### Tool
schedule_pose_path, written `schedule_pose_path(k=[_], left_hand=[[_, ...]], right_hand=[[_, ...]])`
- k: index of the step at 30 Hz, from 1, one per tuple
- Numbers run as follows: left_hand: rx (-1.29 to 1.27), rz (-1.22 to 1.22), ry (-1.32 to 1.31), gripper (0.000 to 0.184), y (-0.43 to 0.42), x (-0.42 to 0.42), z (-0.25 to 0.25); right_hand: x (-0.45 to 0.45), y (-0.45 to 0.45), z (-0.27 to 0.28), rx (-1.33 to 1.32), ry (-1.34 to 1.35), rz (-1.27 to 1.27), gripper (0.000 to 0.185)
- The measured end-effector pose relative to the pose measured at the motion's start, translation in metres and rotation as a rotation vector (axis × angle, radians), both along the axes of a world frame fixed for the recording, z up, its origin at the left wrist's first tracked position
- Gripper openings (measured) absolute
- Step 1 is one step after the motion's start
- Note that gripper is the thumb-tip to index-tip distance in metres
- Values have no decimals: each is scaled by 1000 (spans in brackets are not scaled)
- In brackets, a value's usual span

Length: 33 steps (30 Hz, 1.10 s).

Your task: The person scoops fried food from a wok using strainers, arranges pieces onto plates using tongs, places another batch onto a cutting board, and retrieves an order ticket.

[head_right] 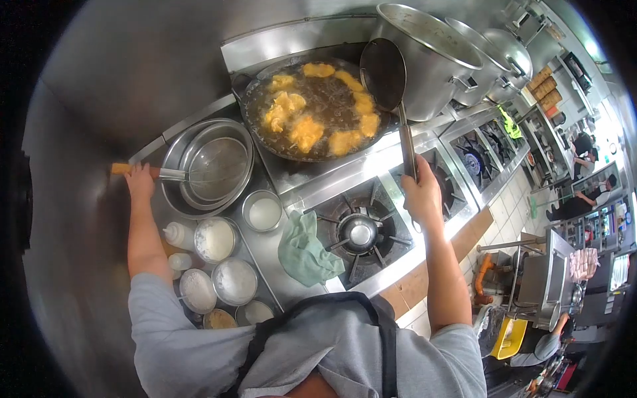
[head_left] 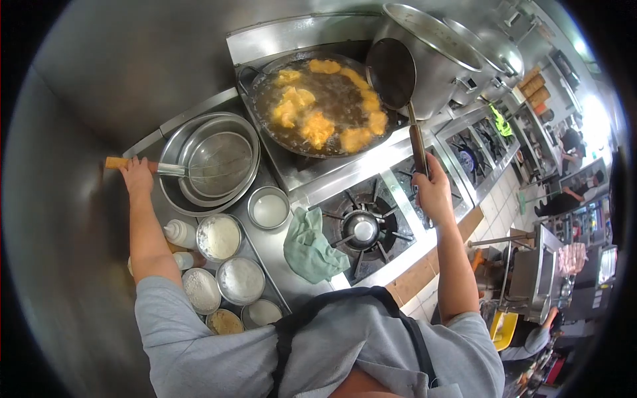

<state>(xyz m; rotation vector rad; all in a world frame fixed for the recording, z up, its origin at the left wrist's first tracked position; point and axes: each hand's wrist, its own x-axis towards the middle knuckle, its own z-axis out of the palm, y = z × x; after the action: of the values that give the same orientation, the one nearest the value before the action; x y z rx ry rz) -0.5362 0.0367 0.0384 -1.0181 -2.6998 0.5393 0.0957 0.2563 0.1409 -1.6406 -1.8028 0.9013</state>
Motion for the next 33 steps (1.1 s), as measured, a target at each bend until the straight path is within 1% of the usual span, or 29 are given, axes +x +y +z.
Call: schedule_pose_path(k=[3, 8, 10, 13, 19, 23, 27, 29, 30, 32, 33], left_hand=[[-35, 1, -8, 45, 3, 3, 3], [19, -3, -26, 47, 4, -2, -7], [10, -4, -33, 47, 4, 3, -4], [5, -3, -46, 47, 4, 3, -6], [7, -12, -40, 48, 3, 4, -5], [28, -26, -42, 49, 0, 4, -2], [46, -15, -27, 51, -2, 7, 17], [166, -94, 6, 52, -3, 5, 27], [162, -94, 11, 52, -3, 9, 37], [309, -174, 145, 53, 1, 32, 62], [310, -174, 149, 53, 3, 43, 75]], right_hand=[[-3, -4, 4, -63, 166, 10, 59], [3, -9, 19, -126, 245, 0, 59], [9, -9, 24, -179, 315, 69, 58], [10, -19, 37, -215, 369, 102, 58], [11, -22, 38, -153, 335, 82, 59], [14, -25, 36, -148, 368, 69, 59], [24, -30, 41, -135, 299, 41, 60], [34, -31, 39, -112, 260, 47, 60], [38, -33, 39, -115, 265, 48, 60], [45, -36, 39, -107, 265, 69, 60], [46, -35, 38, -106, 270, 70, 60]])
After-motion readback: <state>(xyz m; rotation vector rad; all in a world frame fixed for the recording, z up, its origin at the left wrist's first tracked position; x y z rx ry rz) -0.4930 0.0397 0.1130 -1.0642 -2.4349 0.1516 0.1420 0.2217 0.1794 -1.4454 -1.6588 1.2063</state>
